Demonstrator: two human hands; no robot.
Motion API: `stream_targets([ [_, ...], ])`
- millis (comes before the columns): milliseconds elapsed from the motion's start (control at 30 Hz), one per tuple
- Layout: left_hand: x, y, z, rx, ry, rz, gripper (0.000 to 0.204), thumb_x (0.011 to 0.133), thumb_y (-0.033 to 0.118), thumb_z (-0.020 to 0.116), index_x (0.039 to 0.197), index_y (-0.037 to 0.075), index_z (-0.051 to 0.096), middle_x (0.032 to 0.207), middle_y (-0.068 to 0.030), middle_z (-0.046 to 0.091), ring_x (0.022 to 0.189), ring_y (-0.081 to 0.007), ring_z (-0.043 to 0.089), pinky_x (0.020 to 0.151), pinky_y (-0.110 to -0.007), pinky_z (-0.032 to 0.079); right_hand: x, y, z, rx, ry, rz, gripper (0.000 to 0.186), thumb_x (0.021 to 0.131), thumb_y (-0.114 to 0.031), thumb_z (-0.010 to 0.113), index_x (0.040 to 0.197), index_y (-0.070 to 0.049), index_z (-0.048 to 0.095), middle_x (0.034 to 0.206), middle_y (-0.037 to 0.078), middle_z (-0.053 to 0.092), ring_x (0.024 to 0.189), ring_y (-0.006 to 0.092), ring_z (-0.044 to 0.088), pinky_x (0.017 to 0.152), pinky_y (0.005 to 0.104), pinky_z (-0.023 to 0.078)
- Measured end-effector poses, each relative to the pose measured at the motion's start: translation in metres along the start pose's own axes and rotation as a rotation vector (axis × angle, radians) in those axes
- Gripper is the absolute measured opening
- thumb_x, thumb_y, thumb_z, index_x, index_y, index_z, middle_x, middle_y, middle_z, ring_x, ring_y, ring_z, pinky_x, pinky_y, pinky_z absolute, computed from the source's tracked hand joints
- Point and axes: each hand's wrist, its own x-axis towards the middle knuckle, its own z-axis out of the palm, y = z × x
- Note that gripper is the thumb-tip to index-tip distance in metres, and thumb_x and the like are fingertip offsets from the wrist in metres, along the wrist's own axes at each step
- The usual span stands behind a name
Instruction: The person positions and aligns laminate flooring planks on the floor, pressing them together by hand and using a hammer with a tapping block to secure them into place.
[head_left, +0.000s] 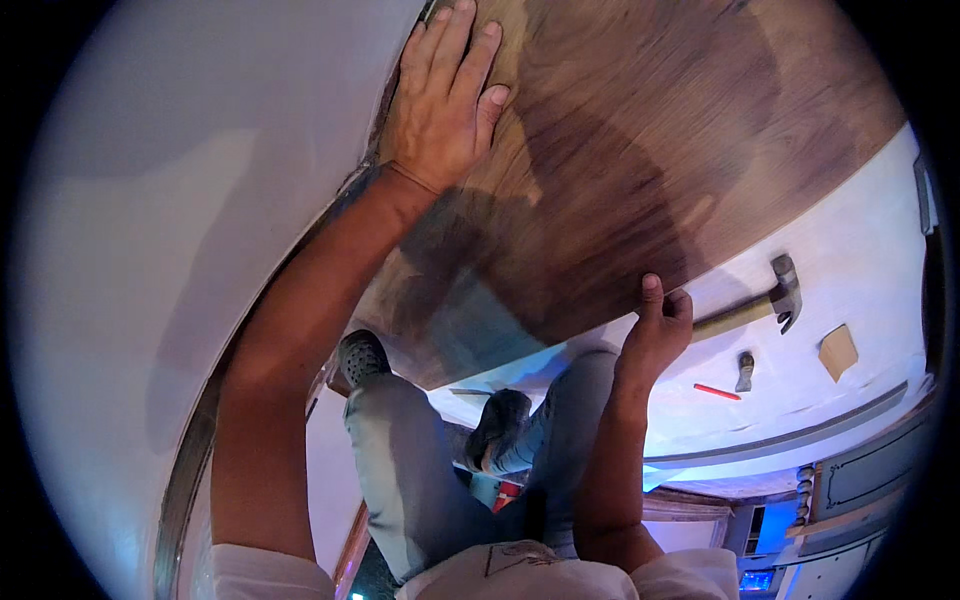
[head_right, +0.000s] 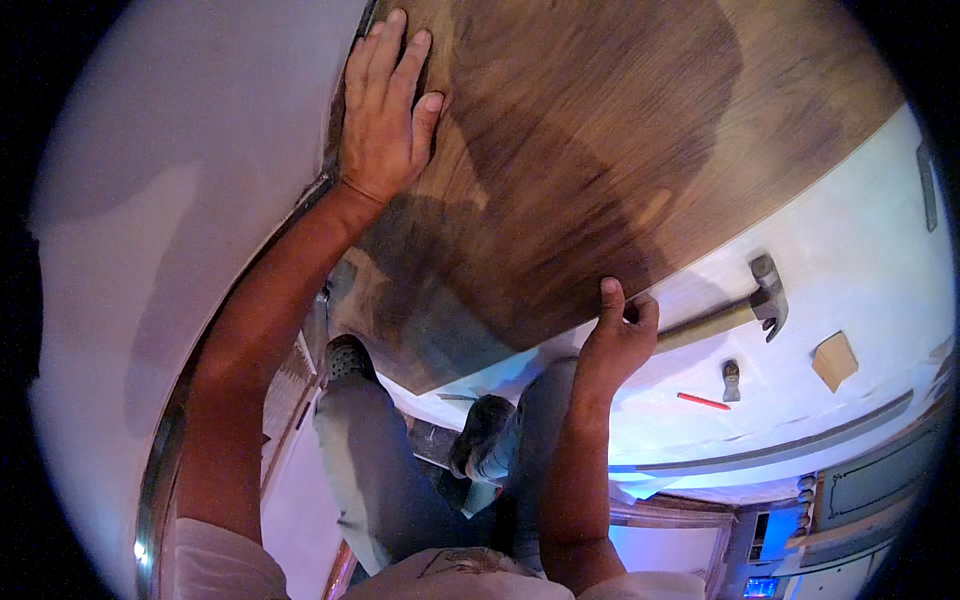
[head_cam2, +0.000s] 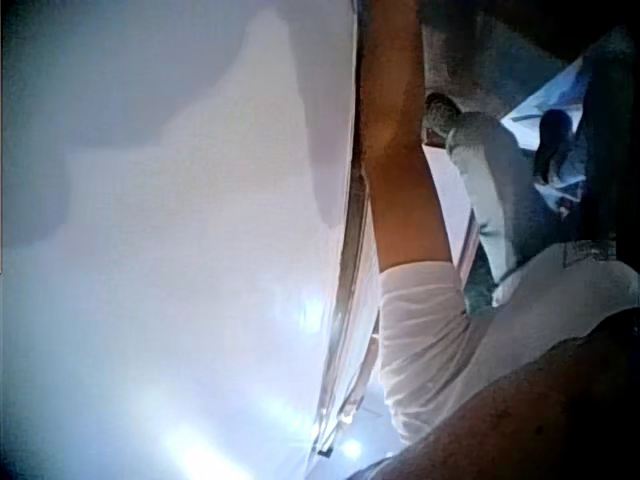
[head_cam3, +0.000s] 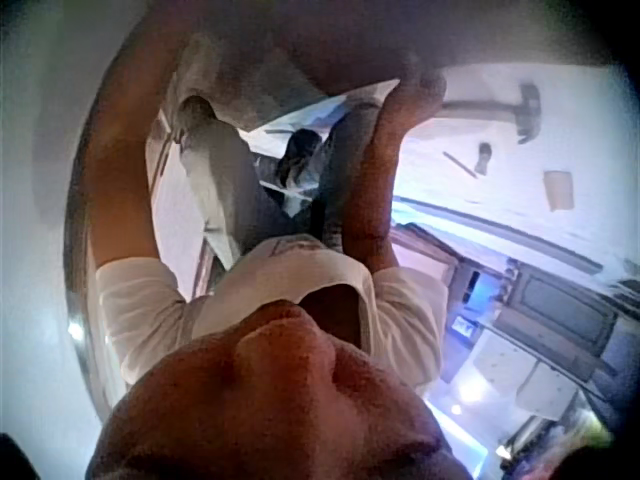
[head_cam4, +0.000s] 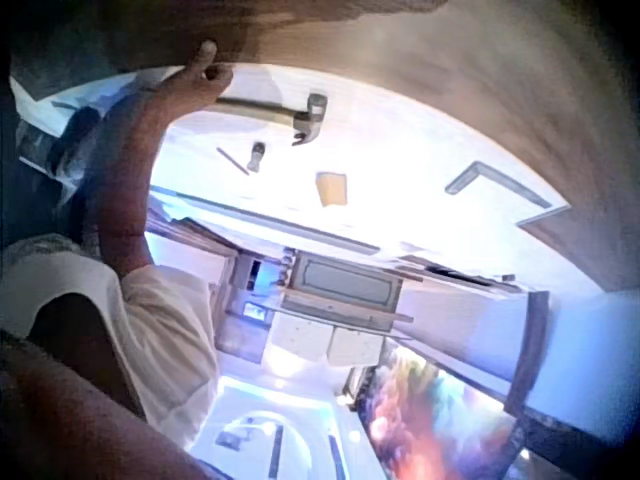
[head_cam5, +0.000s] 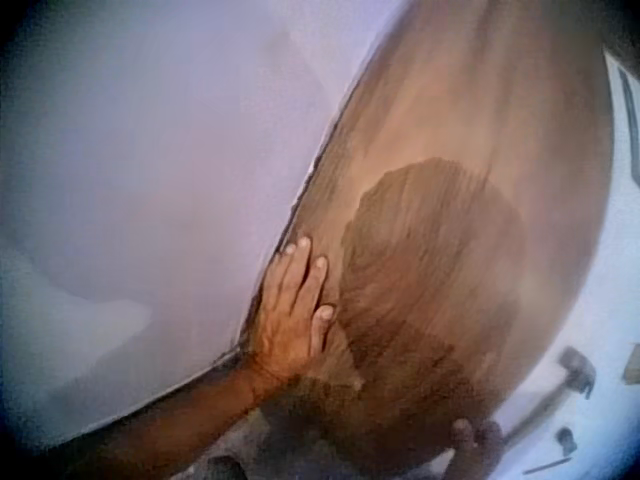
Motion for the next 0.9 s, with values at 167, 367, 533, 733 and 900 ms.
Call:
stream_targets([
  [167, 0.006, 0.009, -0.016, -0.009, -0.107, -0.036, 0.055, 0.103, 0.022, 0.051, 0.148, -0.009, 0.045, 0.161, -0.0309, 0.033, 0.147, -0.0493, 0.034, 0.122, -0.057, 0.025, -0.002, 0.001, -0.008, -0.265, 0.026, -0.018, 0.041, 0.095, -0.033, 0.078, 0.089, 0.005, 0.063, 0.082, 0.009, 0.064, 0.074, 0.0176, 0.054, 0.075, 0.0324, 0.048],
  [367, 0.006, 0.011, -0.015, -0.006, -0.112, -0.051, 0.057, 0.104, 0.025, 0.049, 0.150, -0.008, 0.043, 0.162, -0.0304, 0.032, 0.148, -0.0490, 0.032, 0.122, -0.057, 0.024, 0.002, 0.004, -0.004, -0.279, 0.022, -0.086, 0.041, 0.095, -0.033, 0.076, 0.098, 0.007, 0.068, 0.090, 0.015, 0.068, 0.084, 0.0250, 0.061, 0.080, 0.0382, 0.049],
  [533, 0.003, 0.009, -0.010, -0.033, -0.049, -0.024, 0.057, 0.104, 0.025, 0.049, 0.151, -0.007, 0.043, 0.163, -0.0293, 0.032, 0.148, -0.0486, 0.032, 0.123, -0.056, 0.024, 0.011, 0.004, -0.002, -0.440, -0.015, -0.124, 0.042, 0.093, -0.037, 0.077, 0.101, 0.004, 0.070, 0.094, 0.019, 0.065, 0.088, 0.0353, 0.063, 0.081, 0.0445, 0.050],
  [733, 0.003, 0.006, -0.010, -0.029, -0.064, -0.030, 0.060, 0.104, 0.028, 0.051, 0.153, -0.004, 0.042, 0.164, -0.0272, 0.031, 0.148, -0.0480, 0.032, 0.123, -0.057, 0.023, 0.005, -0.003, -0.007, -0.442, 0.006, -0.136, 0.043, 0.093, -0.038, 0.076, 0.098, 0.004, 0.070, 0.091, 0.020, 0.065, 0.084, 0.0395, 0.063, 0.078, 0.0481, 0.050],
  [900, 0.001, 0.006, -0.003, -0.014, -0.051, -0.044, 0.058, 0.102, 0.030, 0.055, 0.150, 0.000, 0.046, 0.163, -0.0227, 0.034, 0.148, -0.0441, 0.033, 0.124, -0.055, 0.022, 0.013, -0.009, -0.007, -0.650, -0.052, -0.137, 0.044, 0.091, -0.039, 0.077, 0.094, 0.004, 0.069, 0.090, 0.024, 0.067, 0.086, 0.0443, 0.065, 0.077, 0.0499, 0.051],
])
